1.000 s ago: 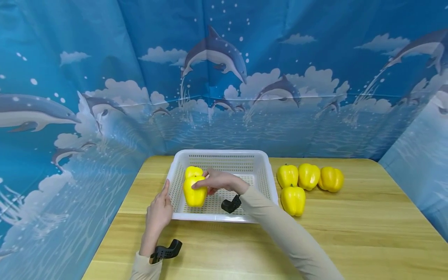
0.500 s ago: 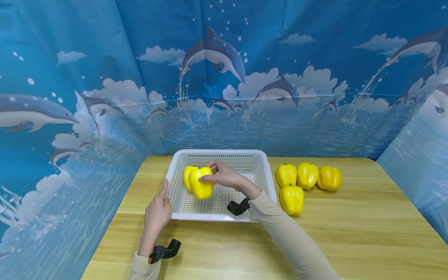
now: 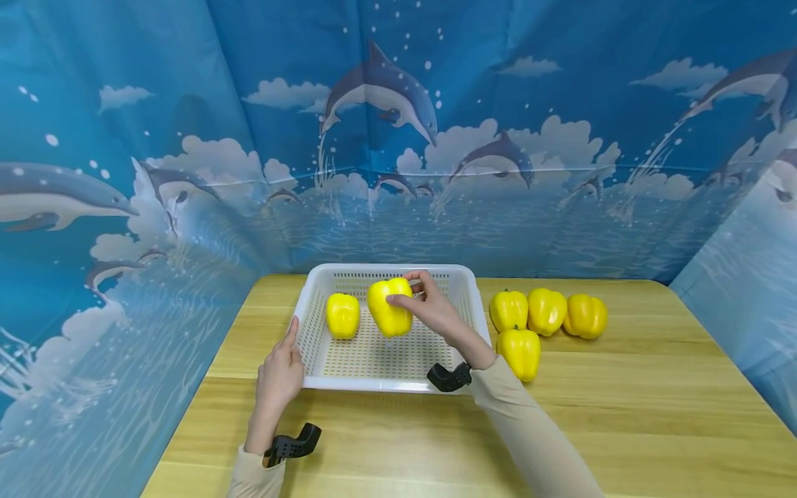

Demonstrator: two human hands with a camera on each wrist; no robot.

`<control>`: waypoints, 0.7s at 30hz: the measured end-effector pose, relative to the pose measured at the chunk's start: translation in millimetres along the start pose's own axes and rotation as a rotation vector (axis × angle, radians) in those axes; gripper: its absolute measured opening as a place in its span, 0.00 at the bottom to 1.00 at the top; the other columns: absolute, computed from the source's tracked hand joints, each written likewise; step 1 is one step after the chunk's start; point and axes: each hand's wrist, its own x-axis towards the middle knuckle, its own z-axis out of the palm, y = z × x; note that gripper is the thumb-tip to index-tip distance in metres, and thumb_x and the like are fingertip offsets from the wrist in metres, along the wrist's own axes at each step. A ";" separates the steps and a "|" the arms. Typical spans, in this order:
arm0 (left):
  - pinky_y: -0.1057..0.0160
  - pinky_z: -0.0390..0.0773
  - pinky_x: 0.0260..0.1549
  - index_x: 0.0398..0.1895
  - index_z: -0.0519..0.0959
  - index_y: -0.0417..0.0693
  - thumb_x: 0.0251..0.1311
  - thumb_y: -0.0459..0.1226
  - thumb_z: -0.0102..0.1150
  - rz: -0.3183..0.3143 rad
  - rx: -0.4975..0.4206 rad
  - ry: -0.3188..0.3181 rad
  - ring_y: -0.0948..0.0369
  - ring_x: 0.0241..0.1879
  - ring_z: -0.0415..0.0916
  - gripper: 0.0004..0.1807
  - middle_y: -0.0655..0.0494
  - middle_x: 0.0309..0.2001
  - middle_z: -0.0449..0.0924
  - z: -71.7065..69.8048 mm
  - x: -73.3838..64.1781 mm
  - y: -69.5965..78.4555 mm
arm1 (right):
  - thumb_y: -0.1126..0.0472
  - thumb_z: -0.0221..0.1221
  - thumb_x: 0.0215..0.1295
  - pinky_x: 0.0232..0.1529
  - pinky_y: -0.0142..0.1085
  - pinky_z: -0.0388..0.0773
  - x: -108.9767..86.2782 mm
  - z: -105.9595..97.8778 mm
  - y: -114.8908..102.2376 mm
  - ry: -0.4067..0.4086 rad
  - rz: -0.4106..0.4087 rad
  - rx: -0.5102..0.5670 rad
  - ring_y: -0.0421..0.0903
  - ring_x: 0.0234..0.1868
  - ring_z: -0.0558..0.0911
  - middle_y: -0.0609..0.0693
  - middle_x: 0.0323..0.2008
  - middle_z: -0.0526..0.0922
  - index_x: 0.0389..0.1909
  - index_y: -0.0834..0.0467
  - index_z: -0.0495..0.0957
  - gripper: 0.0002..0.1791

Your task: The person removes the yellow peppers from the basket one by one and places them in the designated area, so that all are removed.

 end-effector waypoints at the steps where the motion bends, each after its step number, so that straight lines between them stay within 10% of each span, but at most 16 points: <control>1: 0.60 0.63 0.17 0.74 0.51 0.49 0.69 0.32 0.38 0.000 0.001 0.001 0.52 0.25 0.70 0.30 0.33 0.59 0.68 0.2 0.3 0.0 | 0.47 0.63 0.59 0.38 0.41 0.73 -1.9 -3.0 1.1 0.019 -0.007 0.013 0.53 0.40 0.72 0.57 0.47 0.70 0.56 0.52 0.63 0.29; 21: 0.60 0.65 0.19 0.74 0.51 0.49 0.69 0.31 0.38 -0.004 -0.009 -0.004 0.48 0.34 0.74 0.30 0.33 0.59 0.68 0.6 0.9 -0.8 | 0.53 0.60 0.64 0.36 0.41 0.68 -40.3 -52.8 24.2 0.412 -0.069 0.137 0.51 0.40 0.63 0.57 0.50 0.67 0.60 0.55 0.63 0.27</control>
